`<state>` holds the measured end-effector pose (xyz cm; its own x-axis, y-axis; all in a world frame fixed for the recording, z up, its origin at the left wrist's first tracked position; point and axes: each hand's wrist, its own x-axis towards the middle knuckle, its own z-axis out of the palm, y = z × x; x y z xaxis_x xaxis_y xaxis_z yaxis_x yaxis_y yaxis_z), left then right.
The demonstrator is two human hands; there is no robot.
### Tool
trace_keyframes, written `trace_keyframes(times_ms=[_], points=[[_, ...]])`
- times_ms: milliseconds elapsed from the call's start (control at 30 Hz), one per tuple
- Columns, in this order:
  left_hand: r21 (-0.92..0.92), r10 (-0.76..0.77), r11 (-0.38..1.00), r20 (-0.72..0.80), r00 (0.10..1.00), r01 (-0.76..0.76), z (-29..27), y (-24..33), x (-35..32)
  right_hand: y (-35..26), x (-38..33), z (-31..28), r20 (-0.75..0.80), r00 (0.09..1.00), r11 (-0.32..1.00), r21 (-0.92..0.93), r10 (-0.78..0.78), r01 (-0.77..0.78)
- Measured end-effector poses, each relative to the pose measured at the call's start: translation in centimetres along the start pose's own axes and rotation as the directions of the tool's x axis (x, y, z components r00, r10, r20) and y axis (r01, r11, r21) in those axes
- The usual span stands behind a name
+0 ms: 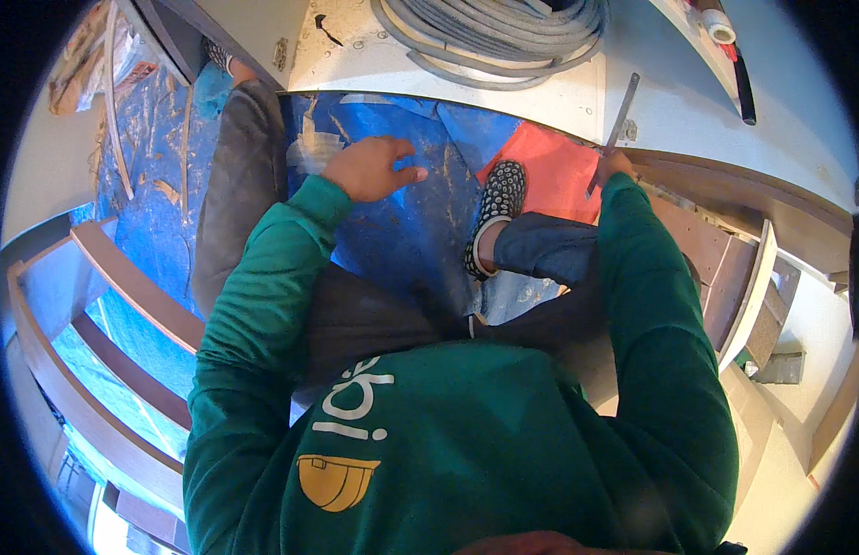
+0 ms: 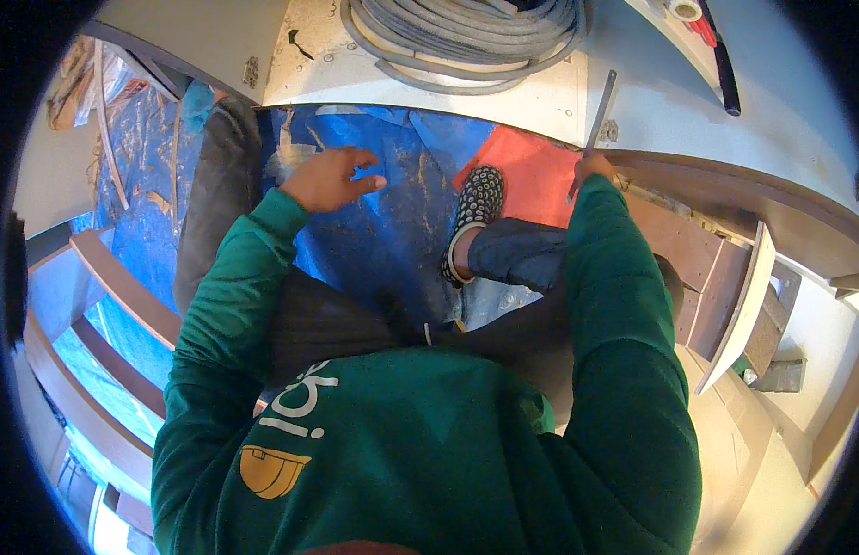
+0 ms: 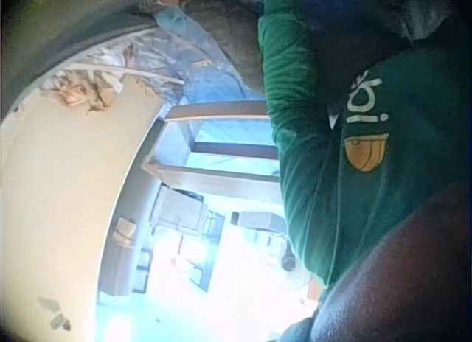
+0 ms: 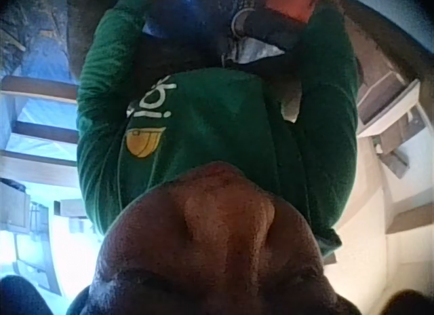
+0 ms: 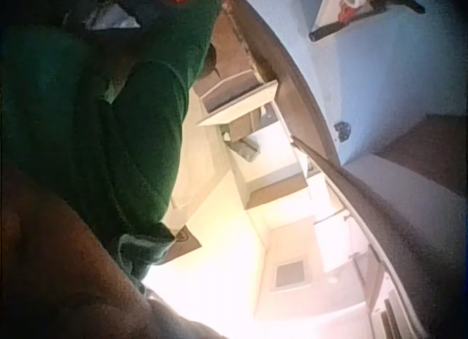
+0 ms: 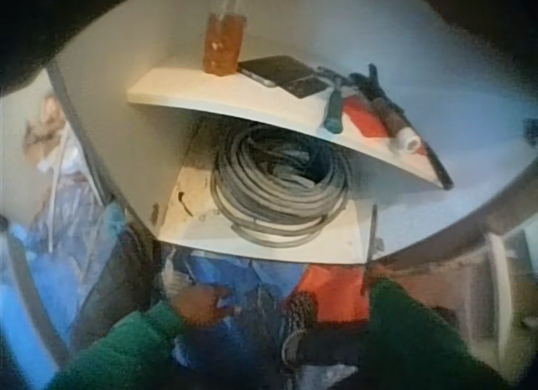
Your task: The person sits on the floor and uses a metal ruler to scrape and smooth the edges of a wooden cabinet. They repeatedly scrape along the bottom edge and side, occasionally repositioning the ruler and adjusting their posture.
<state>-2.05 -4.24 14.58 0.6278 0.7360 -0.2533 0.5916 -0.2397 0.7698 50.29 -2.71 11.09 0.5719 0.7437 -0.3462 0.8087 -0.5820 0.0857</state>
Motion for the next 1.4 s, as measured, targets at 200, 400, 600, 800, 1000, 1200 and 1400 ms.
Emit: trace_keyframes(times_ms=[200,400,600,800,1000,1200,1400], points=[[0.008,0.038,0.999,-0.041,0.998,-0.037,0.5,0.3,-0.1,0.4,2.9,2.0,0.168,0.985,0.983,-0.170,-0.032,0.061],[-0.024,0.015,1.000,0.001,1.000,-0.015,0.1,1.0,0.0,1.5,4.6,4.4,0.063,0.998,0.994,-0.104,-0.019,0.026],[-0.037,0.001,0.999,0.004,1.000,0.000,0.2,1.2,0.4,2.1,6.1,6.0,0.050,0.999,0.994,-0.106,0.017,-0.011],[-0.058,-0.004,0.998,0.009,1.000,0.005,0.4,1.6,0.8,0.1,3.9,5.2,0.096,0.994,0.982,-0.178,-0.053,0.069],[-0.023,0.043,0.999,-0.005,0.999,-0.043,0.4,2.0,1.0,-4.1,0.0,4.8,0.168,0.976,0.963,-0.207,-0.140,0.174],[-0.031,0.037,0.999,0.005,0.999,-0.037,0.8,2.2,1.1,-8.1,-4.0,7.9,0.102,0.939,0.941,-0.048,-0.329,0.335],[-0.006,0.079,0.997,-0.023,0.997,-0.079,0.4,1.8,1.0,-3.7,-0.6,5.3,-0.122,0.993,0.983,0.181,-0.007,0.030]])
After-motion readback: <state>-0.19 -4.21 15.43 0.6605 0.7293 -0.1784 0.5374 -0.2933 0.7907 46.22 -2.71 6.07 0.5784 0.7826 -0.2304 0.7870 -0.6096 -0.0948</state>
